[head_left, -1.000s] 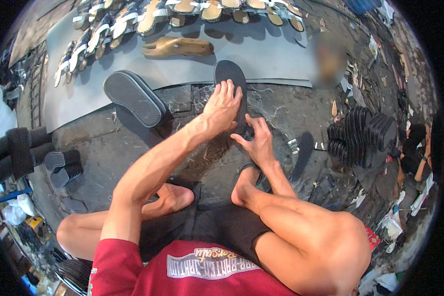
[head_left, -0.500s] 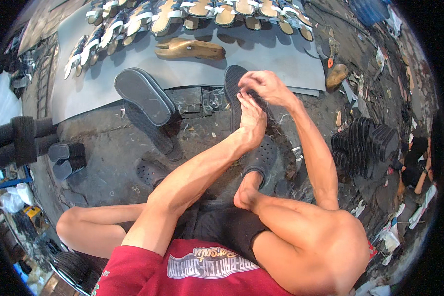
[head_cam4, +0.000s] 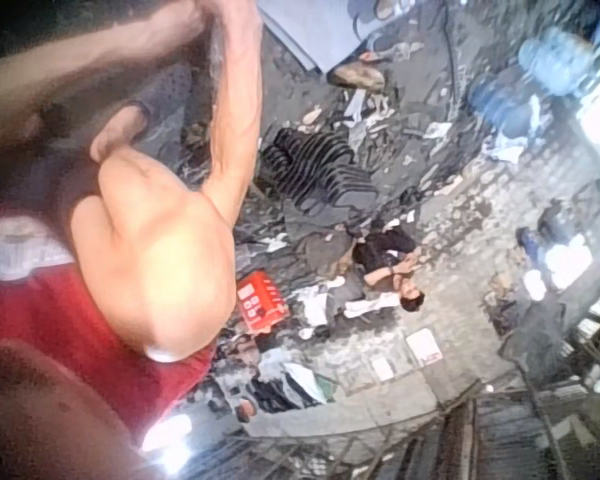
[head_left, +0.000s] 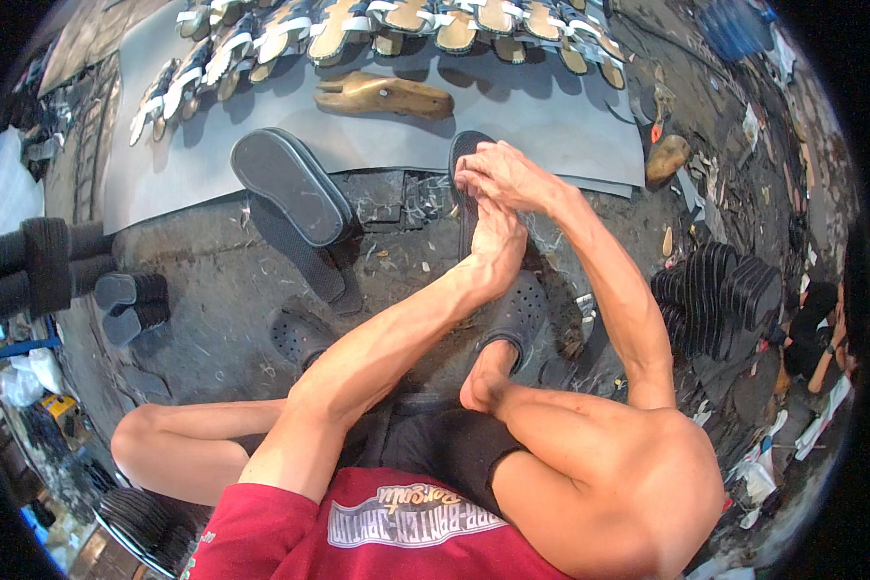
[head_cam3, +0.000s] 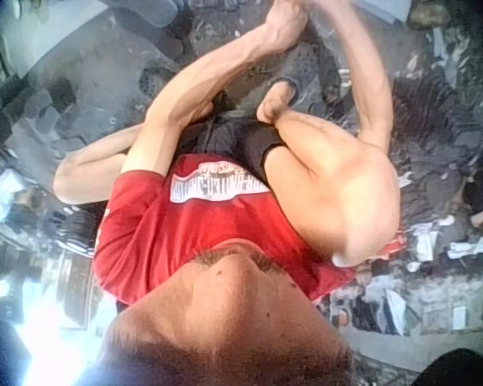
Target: The person sits on the floor and repeatedly wipes the surface of black shoe insoles with their hands. They handle the insoles one at a time, rubbing the surface, then stacking them into a pile.
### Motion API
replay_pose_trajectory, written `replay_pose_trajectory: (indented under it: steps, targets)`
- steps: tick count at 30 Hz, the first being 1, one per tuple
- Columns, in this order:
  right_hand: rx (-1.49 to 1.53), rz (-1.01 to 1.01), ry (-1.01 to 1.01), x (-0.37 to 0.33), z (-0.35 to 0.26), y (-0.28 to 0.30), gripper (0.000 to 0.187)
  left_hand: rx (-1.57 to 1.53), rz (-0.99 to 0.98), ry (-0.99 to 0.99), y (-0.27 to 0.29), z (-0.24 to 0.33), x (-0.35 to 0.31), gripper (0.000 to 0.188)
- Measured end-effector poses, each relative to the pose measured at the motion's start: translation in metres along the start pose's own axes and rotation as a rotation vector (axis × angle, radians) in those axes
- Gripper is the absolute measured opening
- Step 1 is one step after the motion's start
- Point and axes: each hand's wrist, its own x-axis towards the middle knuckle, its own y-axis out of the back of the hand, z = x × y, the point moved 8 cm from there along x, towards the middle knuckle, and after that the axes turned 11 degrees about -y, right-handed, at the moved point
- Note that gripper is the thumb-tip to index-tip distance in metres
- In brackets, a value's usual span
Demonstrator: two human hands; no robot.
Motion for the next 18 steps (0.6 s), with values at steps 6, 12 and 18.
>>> replay_pose_trajectory:
  steps: [6, 12, 18]
  targets:
    - [-0.058, 0.304, 0.083, 0.027, 0.01, 0.015, 0.032, 0.051, 0.168, 0.11, 0.0, -0.007, -0.008, 0.062]
    - [-0.064, 0.558, -0.118, 0.03, 0.054, 0.035, 0.029, 0.004, 0.231, 0.09, 0.007, -0.017, -0.016, 0.067]
    - [0.193, 0.693, -0.255, -0.018, 0.084, 0.029, 0.03, -0.003, 0.212, 0.045, 0.013, -0.021, -0.021, 0.068]
